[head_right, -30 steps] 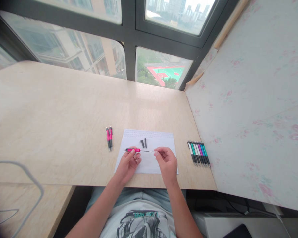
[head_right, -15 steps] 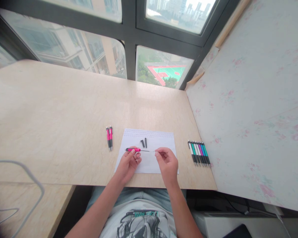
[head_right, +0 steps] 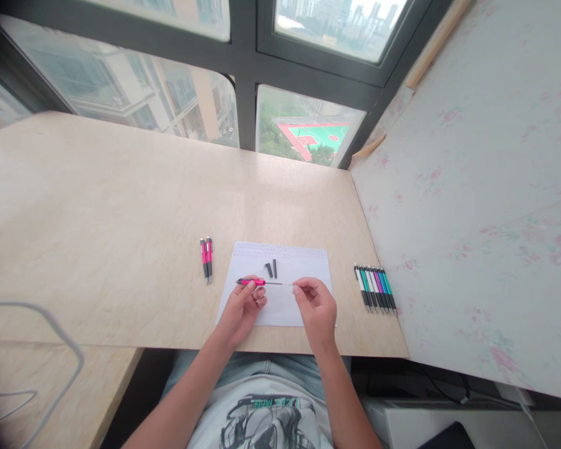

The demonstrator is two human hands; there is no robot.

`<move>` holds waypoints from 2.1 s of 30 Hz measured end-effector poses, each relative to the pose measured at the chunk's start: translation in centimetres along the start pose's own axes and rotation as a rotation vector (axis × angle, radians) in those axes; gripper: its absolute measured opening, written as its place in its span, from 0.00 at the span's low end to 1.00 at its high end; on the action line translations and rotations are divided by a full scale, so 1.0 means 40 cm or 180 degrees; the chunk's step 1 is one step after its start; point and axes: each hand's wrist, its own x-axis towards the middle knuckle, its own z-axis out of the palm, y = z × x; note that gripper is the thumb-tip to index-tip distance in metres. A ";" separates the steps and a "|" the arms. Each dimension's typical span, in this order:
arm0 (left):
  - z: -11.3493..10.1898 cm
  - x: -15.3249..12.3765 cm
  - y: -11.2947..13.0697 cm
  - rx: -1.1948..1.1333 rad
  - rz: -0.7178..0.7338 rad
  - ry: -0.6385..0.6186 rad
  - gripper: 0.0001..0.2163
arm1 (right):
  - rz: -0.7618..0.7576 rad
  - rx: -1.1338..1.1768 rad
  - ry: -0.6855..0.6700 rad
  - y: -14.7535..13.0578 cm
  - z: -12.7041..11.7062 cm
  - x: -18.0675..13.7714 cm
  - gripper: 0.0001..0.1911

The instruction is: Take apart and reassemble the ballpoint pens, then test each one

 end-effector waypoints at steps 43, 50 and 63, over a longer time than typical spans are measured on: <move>0.000 -0.001 -0.001 0.0046 0.0009 0.0011 0.12 | -0.0376 -0.3673 -0.0725 0.070 0.127 0.127 0.06; 0.000 -0.002 0.000 0.0063 -0.0005 -0.0019 0.11 | -0.0118 -0.1660 -0.0569 0.055 0.028 0.112 0.07; 0.002 -0.003 0.002 0.0058 0.0008 -0.0034 0.10 | 0.0030 -0.0750 -0.0521 -0.040 -0.103 0.036 0.10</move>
